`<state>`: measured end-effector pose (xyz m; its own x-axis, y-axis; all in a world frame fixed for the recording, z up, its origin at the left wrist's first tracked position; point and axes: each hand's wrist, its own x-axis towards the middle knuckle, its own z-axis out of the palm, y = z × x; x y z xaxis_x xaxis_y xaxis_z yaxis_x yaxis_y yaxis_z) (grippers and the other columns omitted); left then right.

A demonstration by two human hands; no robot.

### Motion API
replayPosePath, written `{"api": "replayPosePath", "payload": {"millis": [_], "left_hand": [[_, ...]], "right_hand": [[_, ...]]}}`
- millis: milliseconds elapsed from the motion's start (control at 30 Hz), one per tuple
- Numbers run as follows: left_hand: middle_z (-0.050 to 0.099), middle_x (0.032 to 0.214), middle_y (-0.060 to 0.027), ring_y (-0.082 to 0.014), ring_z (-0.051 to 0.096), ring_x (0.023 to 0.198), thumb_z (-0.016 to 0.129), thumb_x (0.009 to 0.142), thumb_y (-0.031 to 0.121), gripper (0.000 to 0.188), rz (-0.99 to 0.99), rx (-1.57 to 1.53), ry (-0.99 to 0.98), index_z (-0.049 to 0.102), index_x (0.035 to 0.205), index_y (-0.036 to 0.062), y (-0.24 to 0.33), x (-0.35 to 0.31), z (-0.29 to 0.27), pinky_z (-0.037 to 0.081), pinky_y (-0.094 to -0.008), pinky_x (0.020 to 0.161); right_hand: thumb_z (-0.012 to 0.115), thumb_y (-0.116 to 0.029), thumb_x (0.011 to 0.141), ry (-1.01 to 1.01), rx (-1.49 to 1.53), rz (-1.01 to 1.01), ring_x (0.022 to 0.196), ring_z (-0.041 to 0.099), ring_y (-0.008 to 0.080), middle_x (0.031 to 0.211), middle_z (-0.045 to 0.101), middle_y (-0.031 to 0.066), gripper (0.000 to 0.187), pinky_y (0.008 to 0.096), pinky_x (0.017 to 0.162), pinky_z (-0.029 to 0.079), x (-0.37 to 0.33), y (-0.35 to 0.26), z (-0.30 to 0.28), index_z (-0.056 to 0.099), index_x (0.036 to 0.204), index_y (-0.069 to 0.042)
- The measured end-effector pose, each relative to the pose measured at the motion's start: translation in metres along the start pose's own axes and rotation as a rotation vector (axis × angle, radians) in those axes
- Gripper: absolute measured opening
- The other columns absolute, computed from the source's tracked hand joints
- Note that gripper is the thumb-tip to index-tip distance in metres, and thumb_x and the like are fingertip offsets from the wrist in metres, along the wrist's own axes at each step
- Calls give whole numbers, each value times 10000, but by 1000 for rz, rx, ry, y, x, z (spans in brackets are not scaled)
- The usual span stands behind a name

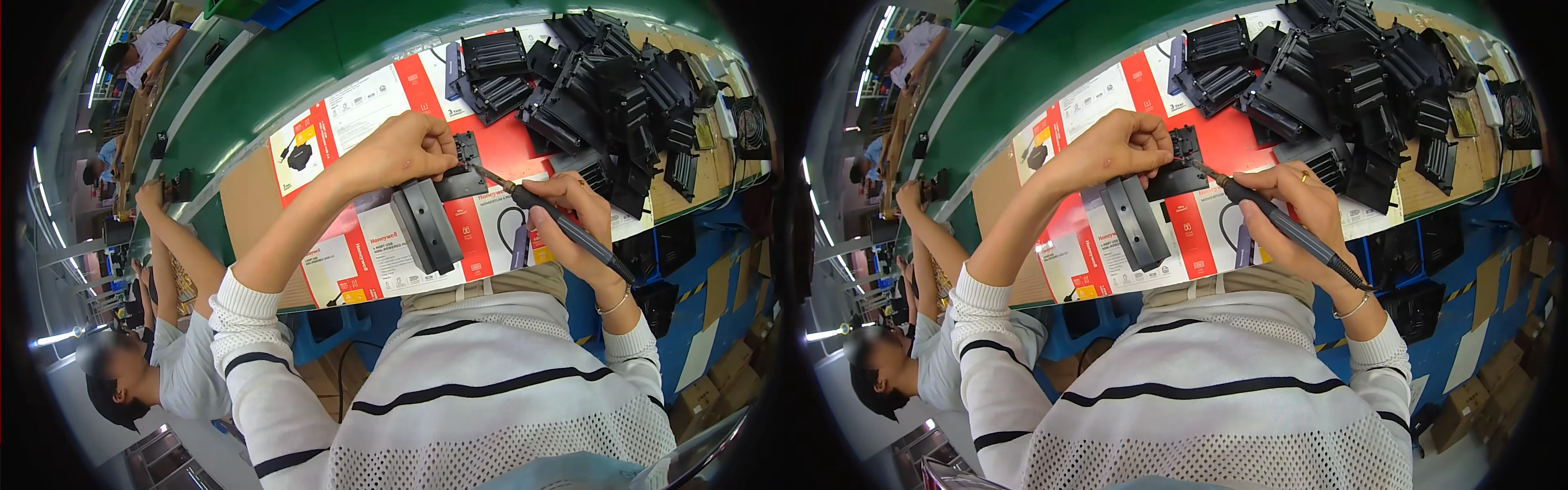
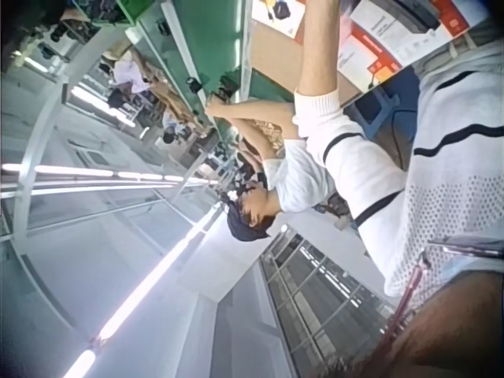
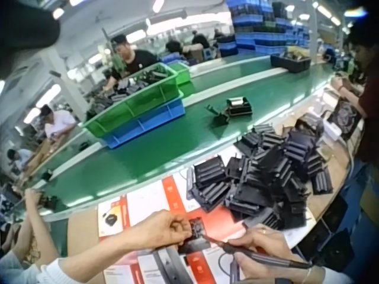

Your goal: Assemble electronic components by inserting internal parts into plastic housings and using an electric screwdriver to secure them.

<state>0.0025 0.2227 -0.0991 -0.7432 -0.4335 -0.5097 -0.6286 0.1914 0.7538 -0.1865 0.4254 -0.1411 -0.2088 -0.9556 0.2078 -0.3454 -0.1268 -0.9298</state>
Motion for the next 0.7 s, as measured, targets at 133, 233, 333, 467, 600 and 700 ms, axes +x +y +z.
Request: {"api": "replayPosePath", "payload": {"millis": [133, 233, 333, 467, 600, 700], "left_hand": [[624, 650, -50, -101, 599, 555, 657, 878, 41, 91, 4, -27, 13, 624, 801, 5, -1, -1, 1, 444, -201, 545], [621, 649, -49, -100, 598, 557, 659, 876, 41, 91, 4, -23, 25, 623, 800, 6, -1, 0, 2, 441, -200, 545], [618, 643, -47, -97, 591, 553, 655, 874, 39, 79, 18, -17, 36, 630, 808, 3, -5, 2, 3, 435, -198, 542], [616, 639, -46, -96, 584, 550, 653, 873, 40, 75, 24, -13, 42, 632, 811, 3, -5, 2, 3, 430, -197, 539], [615, 634, -45, -95, 579, 547, 654, 871, 44, 77, 25, -8, 48, 632, 809, 5, -5, 2, 3, 425, -197, 535], [616, 628, -44, -94, 575, 545, 657, 868, 52, 83, 29, 0, 53, 630, 804, 7, -4, 2, 4, 420, -197, 530]], "right_hand": [[674, -32, 759, 27, 49, 39, 776, 524, 164, 793, 696, 52, 265, 245, 665, 447, 1, 0, 2, 720, 1015, 17], [672, -33, 760, 23, 58, 42, 786, 524, 165, 791, 698, 53, 267, 245, 661, 447, 1, 1, 2, 720, 1017, 17], [670, -37, 761, 9, 54, 43, 787, 526, 166, 811, 704, 60, 277, 243, 661, 451, 1, 2, 0, 720, 1027, 19], [670, -41, 761, 8, 78, 61, 786, 527, 167, 826, 703, 63, 283, 241, 660, 449, 1, 2, 1, 721, 1032, 21], [669, -43, 762, 15, 103, 71, 783, 526, 167, 836, 700, 64, 283, 240, 657, 446, 1, 3, 2, 723, 1032, 23], [667, -41, 763, 23, 94, 44, 778, 526, 167, 837, 696, 64, 278, 241, 653, 443, 1, 3, 1, 724, 1026, 25]]}}
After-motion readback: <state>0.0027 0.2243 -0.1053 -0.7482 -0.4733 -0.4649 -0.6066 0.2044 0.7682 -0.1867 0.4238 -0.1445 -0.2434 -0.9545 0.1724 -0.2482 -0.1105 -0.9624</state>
